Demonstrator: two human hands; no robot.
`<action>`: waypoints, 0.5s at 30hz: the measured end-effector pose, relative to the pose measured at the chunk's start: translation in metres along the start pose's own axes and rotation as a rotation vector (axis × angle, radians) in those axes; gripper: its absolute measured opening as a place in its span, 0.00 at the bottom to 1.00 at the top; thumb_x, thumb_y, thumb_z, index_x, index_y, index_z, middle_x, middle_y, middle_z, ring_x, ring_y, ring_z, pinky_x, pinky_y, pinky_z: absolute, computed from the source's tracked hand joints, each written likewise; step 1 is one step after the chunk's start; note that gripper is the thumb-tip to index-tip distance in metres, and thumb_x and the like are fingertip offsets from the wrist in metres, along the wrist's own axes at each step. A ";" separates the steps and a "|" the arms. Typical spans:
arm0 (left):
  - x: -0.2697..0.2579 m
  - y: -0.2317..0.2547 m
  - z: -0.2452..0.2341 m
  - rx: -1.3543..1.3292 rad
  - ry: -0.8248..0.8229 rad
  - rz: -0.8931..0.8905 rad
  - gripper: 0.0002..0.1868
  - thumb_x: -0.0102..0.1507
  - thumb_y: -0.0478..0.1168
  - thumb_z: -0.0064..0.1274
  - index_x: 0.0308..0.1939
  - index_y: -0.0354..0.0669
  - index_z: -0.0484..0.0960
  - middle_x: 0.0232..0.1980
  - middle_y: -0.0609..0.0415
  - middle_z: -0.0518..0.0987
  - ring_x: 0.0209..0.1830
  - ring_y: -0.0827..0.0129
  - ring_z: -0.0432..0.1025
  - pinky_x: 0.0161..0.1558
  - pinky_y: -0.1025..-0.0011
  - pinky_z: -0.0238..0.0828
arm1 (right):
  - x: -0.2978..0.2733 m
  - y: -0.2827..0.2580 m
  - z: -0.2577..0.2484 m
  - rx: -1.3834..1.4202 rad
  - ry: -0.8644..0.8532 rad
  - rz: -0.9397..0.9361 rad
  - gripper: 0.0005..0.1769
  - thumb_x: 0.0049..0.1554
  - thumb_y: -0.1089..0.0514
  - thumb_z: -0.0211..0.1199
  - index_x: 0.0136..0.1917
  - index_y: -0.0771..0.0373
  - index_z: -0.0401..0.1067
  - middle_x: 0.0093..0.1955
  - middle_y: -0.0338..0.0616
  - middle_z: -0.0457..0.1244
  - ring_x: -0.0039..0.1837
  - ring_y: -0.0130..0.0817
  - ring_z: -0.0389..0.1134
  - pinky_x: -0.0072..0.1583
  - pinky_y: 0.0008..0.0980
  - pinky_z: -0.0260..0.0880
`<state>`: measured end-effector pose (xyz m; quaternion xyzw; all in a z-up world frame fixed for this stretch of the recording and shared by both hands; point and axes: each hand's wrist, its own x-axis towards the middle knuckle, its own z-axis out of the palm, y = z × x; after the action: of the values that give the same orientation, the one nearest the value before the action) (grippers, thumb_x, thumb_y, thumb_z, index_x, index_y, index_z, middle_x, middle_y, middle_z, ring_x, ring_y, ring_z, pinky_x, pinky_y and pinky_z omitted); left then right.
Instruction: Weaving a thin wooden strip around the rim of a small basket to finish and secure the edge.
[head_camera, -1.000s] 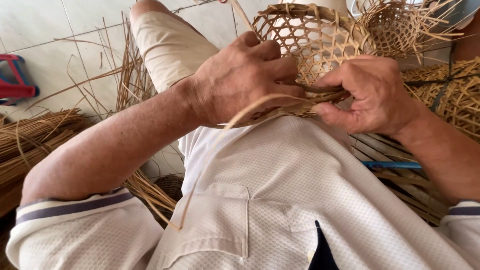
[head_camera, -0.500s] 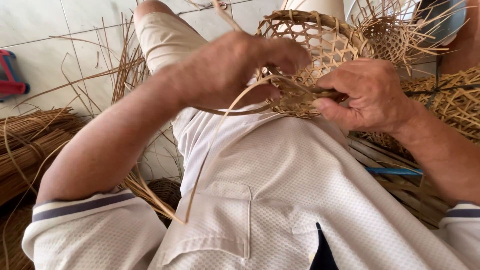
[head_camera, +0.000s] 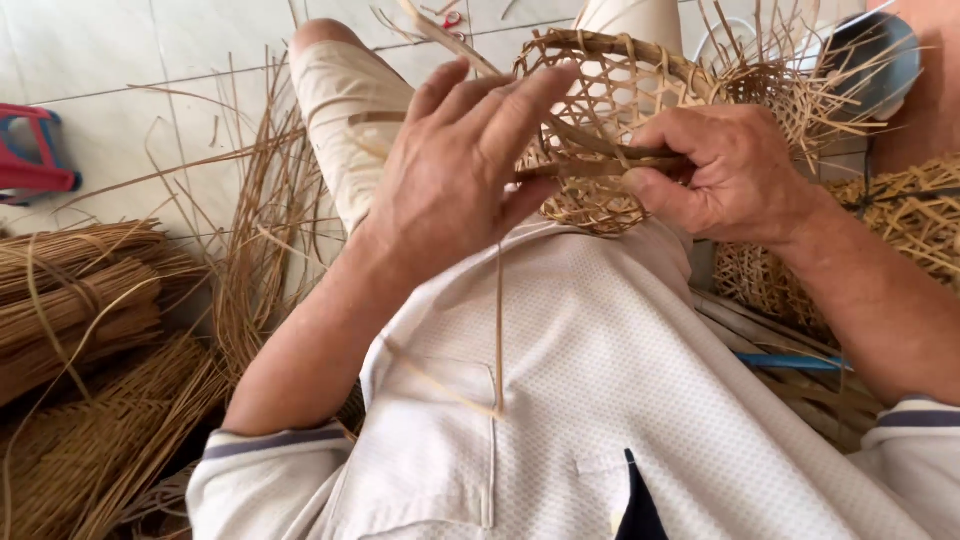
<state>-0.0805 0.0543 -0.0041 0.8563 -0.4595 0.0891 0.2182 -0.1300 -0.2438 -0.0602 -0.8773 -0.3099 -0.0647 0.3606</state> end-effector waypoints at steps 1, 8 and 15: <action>0.000 -0.004 -0.001 0.008 -0.002 0.002 0.45 0.72 0.56 0.68 0.80 0.48 0.54 0.64 0.55 0.85 0.71 0.58 0.75 0.81 0.50 0.54 | 0.003 0.000 0.001 0.002 0.007 -0.005 0.10 0.64 0.52 0.62 0.46 0.59 0.72 0.26 0.30 0.55 0.26 0.26 0.50 0.28 0.29 0.51; 0.032 -0.029 -0.009 -0.125 -0.081 0.265 0.19 0.68 0.56 0.59 0.50 0.45 0.86 0.51 0.56 0.85 0.57 0.60 0.73 0.64 0.52 0.64 | -0.006 0.014 0.011 0.005 0.024 -0.063 0.14 0.64 0.53 0.62 0.38 0.58 0.69 0.25 0.32 0.54 0.25 0.27 0.49 0.26 0.29 0.51; 0.023 0.000 -0.006 0.227 0.038 0.276 0.14 0.71 0.49 0.63 0.58 0.55 0.82 0.55 0.57 0.86 0.60 0.63 0.79 0.63 0.61 0.74 | -0.007 0.009 0.002 0.053 0.010 -0.006 0.15 0.63 0.51 0.61 0.37 0.60 0.71 0.26 0.32 0.56 0.25 0.27 0.49 0.27 0.30 0.50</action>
<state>-0.0674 0.0399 0.0095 0.8025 -0.5552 0.1858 0.1146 -0.1307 -0.2507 -0.0690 -0.8661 -0.3126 -0.0618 0.3852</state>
